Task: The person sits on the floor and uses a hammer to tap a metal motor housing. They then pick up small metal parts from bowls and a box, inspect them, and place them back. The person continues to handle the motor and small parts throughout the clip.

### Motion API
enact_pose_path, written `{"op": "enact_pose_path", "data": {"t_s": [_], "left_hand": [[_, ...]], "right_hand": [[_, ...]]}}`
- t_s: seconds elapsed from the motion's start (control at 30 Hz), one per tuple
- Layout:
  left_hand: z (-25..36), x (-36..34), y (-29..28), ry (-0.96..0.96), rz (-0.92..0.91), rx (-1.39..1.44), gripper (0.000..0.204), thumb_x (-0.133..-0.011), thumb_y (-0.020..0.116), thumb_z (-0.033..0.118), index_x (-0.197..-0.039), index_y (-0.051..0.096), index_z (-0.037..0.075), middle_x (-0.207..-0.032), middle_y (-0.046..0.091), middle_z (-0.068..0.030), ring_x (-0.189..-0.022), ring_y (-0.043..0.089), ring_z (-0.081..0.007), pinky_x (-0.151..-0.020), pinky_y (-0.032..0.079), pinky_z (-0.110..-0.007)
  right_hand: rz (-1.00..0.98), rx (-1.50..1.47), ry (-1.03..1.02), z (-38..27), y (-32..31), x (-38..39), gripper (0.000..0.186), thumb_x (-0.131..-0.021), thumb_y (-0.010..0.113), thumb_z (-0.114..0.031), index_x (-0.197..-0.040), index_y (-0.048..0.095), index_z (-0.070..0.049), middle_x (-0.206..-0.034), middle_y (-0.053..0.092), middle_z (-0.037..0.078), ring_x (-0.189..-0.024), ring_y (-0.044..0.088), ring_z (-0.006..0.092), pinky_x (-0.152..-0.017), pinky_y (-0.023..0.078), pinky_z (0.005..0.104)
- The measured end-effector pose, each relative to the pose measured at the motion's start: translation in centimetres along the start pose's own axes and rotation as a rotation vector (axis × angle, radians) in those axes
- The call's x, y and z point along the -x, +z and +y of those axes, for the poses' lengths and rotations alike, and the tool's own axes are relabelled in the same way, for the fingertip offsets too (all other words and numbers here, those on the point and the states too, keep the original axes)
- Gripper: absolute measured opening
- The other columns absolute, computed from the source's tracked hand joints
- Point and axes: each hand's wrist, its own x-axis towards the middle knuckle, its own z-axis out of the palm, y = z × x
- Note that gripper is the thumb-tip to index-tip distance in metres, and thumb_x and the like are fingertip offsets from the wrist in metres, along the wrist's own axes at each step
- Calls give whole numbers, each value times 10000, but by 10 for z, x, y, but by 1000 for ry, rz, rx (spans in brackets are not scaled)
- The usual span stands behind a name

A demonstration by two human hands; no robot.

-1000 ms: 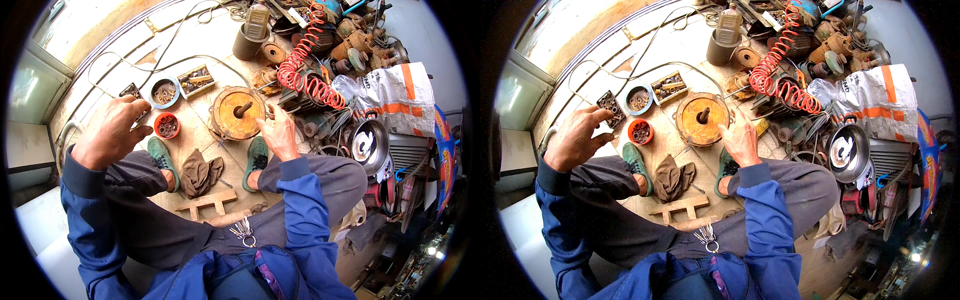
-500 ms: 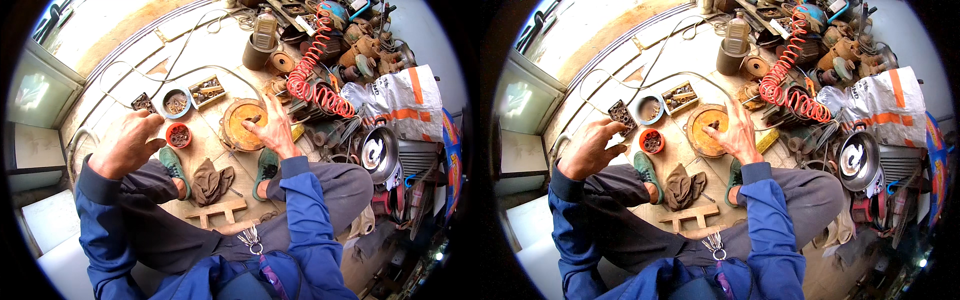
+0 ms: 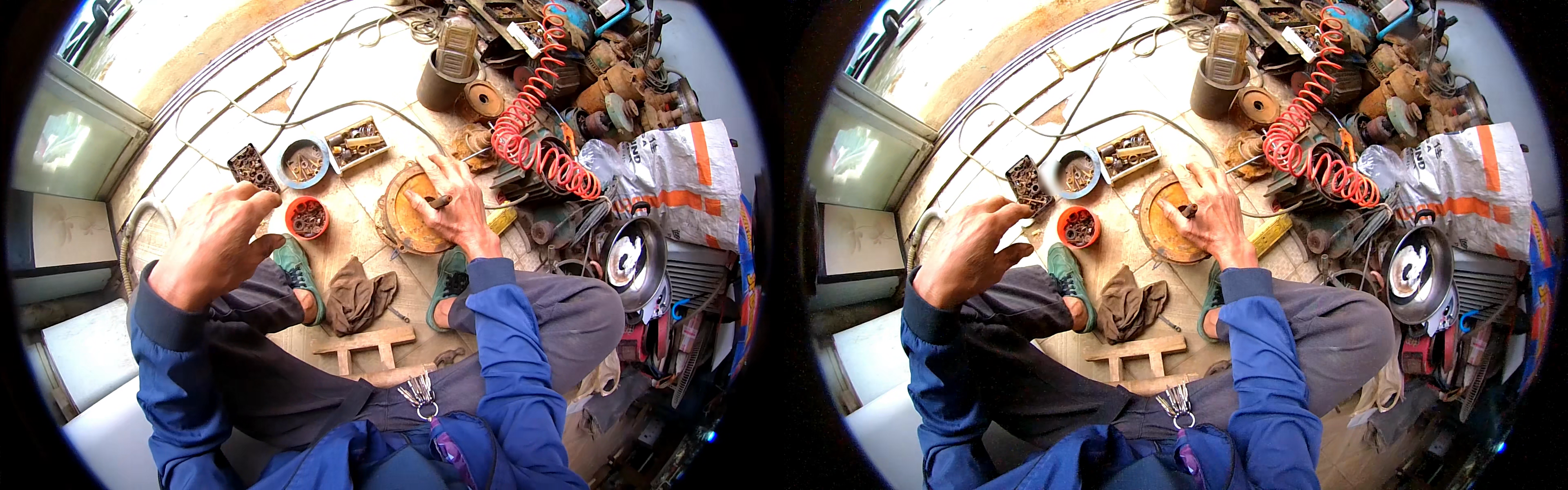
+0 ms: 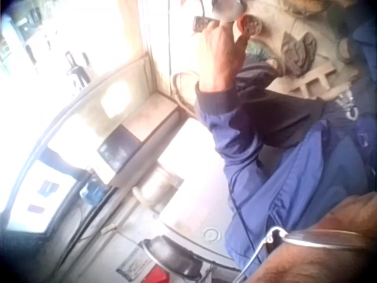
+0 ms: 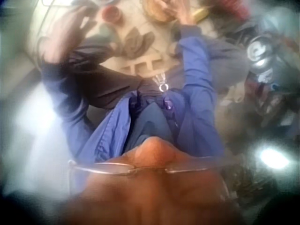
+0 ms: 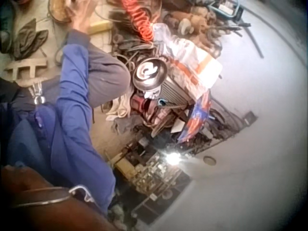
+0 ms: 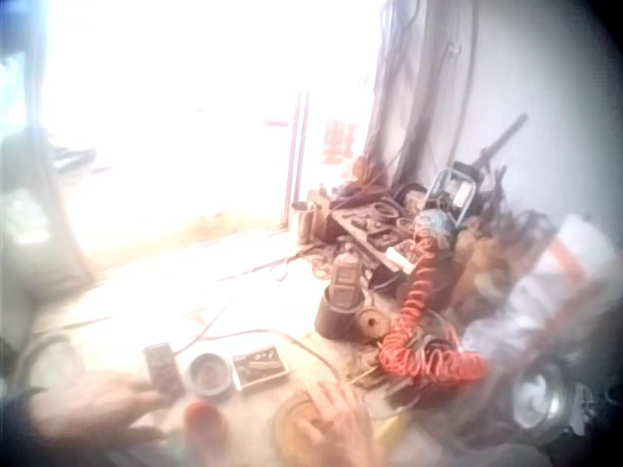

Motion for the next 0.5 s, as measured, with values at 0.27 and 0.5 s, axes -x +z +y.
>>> {"op": "enact_pose_path", "data": {"t_s": [0.27,0.5], "left_hand": [[1,3,-1,7,3,9,454,-853,822,181,-1254,687,18,-1143,700,-202,-1093,665,-399,-941,524,-465],[-17,7,10,-29,10,69,385,-856,818,196,-1173,691,18,-1016,681,-199,-1019,661,-412,-882,524,-482]], "right_hand": [[3,11,104,1,7,-11,620,-907,742,-421,-1398,647,-53,-1376,627,205,-1229,580,417,-1042,518,476],[-16,-22,329,10,1,-36,656,-978,643,-524,-1440,609,-60,-1361,635,254,-1254,569,466,-1086,467,506]]}}
